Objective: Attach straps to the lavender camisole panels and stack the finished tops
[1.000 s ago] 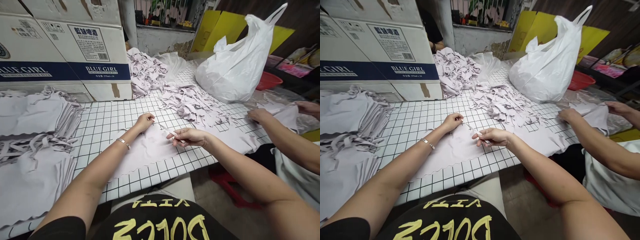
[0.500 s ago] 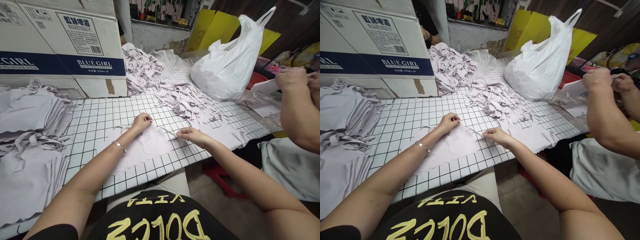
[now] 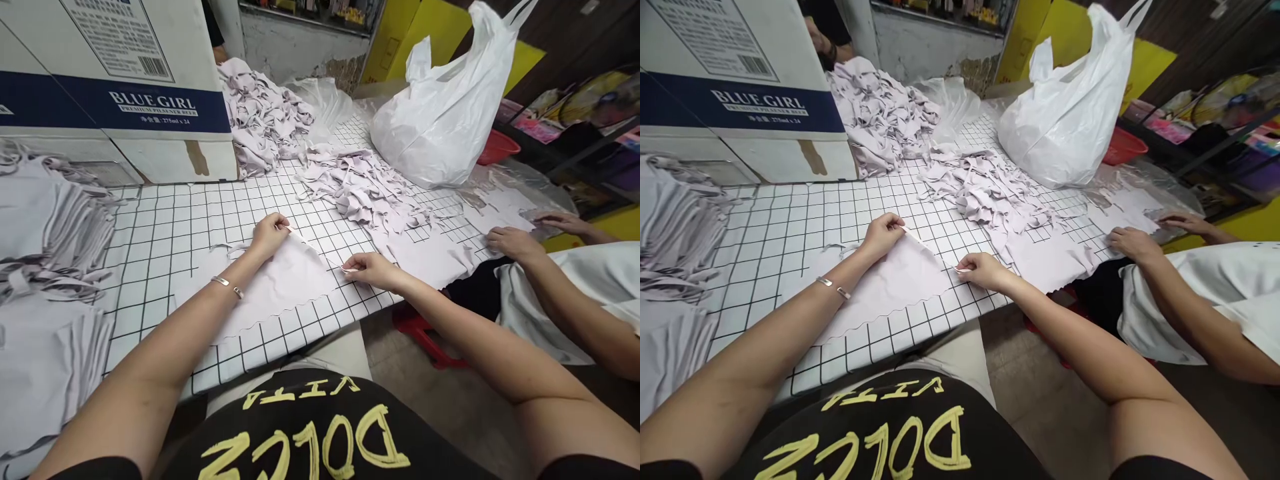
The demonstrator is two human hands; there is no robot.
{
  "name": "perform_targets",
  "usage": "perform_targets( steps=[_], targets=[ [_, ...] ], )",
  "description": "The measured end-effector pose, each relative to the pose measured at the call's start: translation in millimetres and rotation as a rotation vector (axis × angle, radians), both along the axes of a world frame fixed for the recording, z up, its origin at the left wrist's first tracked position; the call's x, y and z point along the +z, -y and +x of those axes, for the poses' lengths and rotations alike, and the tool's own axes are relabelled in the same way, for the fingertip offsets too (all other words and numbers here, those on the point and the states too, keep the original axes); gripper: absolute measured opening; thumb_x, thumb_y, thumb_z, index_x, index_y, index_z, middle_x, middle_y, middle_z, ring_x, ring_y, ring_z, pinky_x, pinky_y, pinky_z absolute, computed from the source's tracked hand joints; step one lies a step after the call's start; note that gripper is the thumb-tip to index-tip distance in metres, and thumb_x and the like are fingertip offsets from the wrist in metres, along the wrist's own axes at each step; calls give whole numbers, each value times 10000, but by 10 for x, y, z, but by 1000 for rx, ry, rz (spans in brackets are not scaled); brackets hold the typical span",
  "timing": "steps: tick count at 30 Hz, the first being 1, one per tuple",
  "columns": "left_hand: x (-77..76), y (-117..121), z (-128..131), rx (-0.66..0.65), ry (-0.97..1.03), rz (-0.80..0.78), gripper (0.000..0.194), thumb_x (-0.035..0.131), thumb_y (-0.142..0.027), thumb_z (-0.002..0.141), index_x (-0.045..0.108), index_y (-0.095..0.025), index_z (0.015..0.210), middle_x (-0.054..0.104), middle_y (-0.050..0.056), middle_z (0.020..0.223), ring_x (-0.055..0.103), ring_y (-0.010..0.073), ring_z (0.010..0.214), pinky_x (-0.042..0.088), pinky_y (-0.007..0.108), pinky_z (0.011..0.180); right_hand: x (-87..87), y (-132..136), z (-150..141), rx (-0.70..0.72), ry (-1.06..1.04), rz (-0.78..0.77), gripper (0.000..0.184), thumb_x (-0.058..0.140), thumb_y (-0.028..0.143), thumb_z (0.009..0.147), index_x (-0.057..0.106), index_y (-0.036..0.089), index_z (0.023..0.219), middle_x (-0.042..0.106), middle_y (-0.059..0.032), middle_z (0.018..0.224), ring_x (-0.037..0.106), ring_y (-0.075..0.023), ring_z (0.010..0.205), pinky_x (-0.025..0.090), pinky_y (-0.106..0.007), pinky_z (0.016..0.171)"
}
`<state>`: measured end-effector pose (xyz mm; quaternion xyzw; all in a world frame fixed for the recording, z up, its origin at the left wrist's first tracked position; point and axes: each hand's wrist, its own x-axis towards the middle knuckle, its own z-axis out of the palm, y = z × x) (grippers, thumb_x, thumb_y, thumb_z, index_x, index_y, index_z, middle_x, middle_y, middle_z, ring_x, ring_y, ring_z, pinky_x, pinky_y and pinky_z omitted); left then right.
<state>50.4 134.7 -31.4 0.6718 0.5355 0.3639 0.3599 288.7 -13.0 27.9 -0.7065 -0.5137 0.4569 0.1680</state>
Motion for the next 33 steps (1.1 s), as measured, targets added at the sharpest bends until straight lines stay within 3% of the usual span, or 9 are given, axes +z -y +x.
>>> perform_targets(
  steps=[6, 11, 16, 19, 23, 25, 28, 33],
  targets=[
    [63, 23, 19, 0, -76, -10, 155, 550, -146, 681, 615, -209, 807, 609, -17, 740, 534, 160, 735, 402, 295, 770, -89, 55, 8, -23, -196, -83, 407, 841, 289, 574, 584, 169, 866, 618, 9, 685, 544, -102, 589, 399, -215, 513],
    [87, 39, -16, -6, -207, -9, 108, 592, -165, 703, 598, -213, 800, 646, -28, 770, 567, 164, 763, 337, 367, 913, -94, 96, -102, 38, 105, 72, 245, 729, 382, 701, 612, 181, 778, 628, -5, 703, 528, -115, 610, 394, -241, 543],
    [110, -2, -6, -39, -290, -32, 47, 598, -192, 741, 590, -207, 785, 669, -24, 797, 591, 172, 791, 285, 410, 956, -43, 83, -223, 205, 257, 146, 199, 783, 299, 622, 624, 185, 655, 612, -11, 673, 530, -140, 634, 381, -266, 573],
    [213, -8, -35, -69, -359, -57, 109, 605, -181, 734, 587, -211, 837, 670, 1, 894, 596, 199, 876, 295, 421, 936, 34, -49, -218, 137, -74, -5, 220, 778, 295, 640, 601, 166, 622, 560, 8, 595, 476, -97, 545, 352, -245, 517],
    [394, 205, -210, -97, -470, -5, 206, 582, -187, 750, 574, -229, 951, 638, 50, 1038, 565, 253, 1001, 316, 437, 884, 117, -412, -195, -111, -607, -113, 280, 828, 291, 614, 609, 148, 712, 584, 12, 617, 465, -54, 506, 339, -180, 443],
    [428, 416, -305, -149, -526, 19, 107, 566, -288, 811, 581, -225, 896, 651, 64, 1005, 554, 281, 996, 305, 462, 881, 116, -609, -227, -171, -726, -116, 276, 843, 236, 605, 619, 137, 733, 622, -8, 667, 511, -52, 544, 382, -158, 455],
    [395, 728, -373, -217, -611, 10, 230, 599, -442, 827, 591, -213, 853, 669, 86, 1002, 525, 323, 1023, 266, 506, 901, 63, -827, -331, -206, -844, -75, 255, 840, 189, 617, 622, 133, 736, 631, -5, 690, 548, -52, 580, 426, -147, 480],
    [359, 887, -336, -214, -604, -56, 161, 644, -313, 825, 616, -204, 941, 679, 80, 1047, 498, 310, 1082, 259, 495, 890, -62, -930, -519, -213, -889, 9, 327, 863, 174, 564, 596, 155, 752, 652, 5, 701, 603, -79, 631, 432, -154, 492]
  ],
)
